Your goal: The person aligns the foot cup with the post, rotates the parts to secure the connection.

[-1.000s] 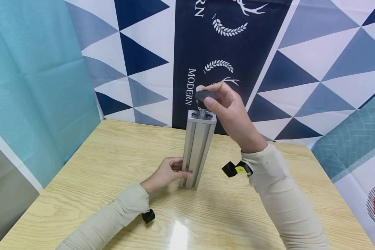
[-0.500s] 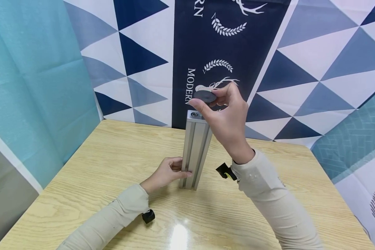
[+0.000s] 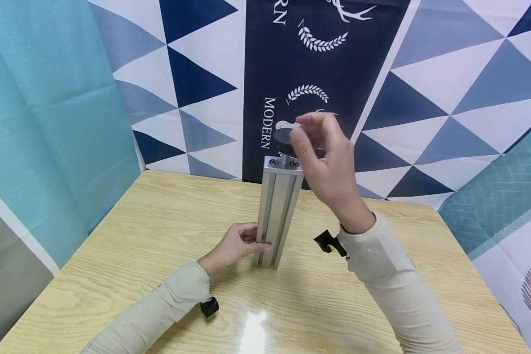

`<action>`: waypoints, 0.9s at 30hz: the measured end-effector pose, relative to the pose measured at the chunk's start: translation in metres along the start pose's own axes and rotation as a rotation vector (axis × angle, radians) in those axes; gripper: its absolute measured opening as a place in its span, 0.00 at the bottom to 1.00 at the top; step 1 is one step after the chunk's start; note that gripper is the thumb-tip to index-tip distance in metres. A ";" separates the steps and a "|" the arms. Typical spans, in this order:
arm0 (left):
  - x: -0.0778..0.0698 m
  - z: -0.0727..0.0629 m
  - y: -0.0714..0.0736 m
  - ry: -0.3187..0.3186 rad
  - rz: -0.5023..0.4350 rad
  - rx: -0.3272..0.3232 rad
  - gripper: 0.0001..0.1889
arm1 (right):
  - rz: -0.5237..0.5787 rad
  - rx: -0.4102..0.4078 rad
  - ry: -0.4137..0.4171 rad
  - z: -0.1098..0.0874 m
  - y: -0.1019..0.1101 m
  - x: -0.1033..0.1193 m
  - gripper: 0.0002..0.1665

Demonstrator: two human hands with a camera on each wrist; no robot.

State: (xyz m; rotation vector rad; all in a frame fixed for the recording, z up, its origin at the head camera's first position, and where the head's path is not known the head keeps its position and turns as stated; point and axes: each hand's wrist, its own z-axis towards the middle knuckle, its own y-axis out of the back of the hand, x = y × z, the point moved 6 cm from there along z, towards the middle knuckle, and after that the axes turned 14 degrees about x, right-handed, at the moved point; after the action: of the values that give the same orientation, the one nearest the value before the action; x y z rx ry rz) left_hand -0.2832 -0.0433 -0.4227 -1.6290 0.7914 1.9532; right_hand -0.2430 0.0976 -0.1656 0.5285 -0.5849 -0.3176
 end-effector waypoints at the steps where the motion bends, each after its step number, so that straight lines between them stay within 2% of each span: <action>1: 0.000 0.000 0.000 -0.001 0.002 -0.002 0.20 | 0.021 0.032 -0.005 0.002 0.001 -0.001 0.29; 3: 0.000 0.000 0.000 -0.012 0.003 0.000 0.20 | 0.062 0.109 -0.027 0.006 0.003 -0.006 0.24; 6: -0.001 -0.001 0.000 -0.022 0.005 0.004 0.20 | 0.145 0.271 -0.049 0.013 0.003 -0.014 0.24; 11: -0.002 -0.001 0.000 -0.030 0.011 0.003 0.21 | 0.393 0.571 -0.035 0.015 -0.002 -0.017 0.26; 14: -0.002 -0.001 0.000 -0.030 0.011 0.005 0.22 | 0.442 0.666 -0.024 0.015 -0.002 -0.016 0.26; 17: -0.001 -0.001 0.000 -0.023 0.012 0.007 0.23 | 0.402 0.706 0.002 0.016 -0.001 -0.015 0.25; 21: 0.000 -0.001 0.000 -0.020 0.012 0.005 0.23 | 0.303 0.714 0.031 0.018 0.002 -0.015 0.24; 23: 0.000 -0.001 0.000 -0.022 0.009 0.004 0.23 | 0.269 0.691 0.024 0.019 0.004 -0.016 0.22; 27: 0.000 0.000 0.001 -0.024 0.001 0.006 0.22 | 0.223 0.595 -0.057 0.021 0.005 -0.020 0.20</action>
State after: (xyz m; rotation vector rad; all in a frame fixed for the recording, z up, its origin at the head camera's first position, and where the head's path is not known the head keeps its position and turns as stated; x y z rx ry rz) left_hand -0.2834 -0.0439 -0.4229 -1.5993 0.7876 1.9658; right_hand -0.2707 0.1024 -0.1566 1.0186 -0.7894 0.0629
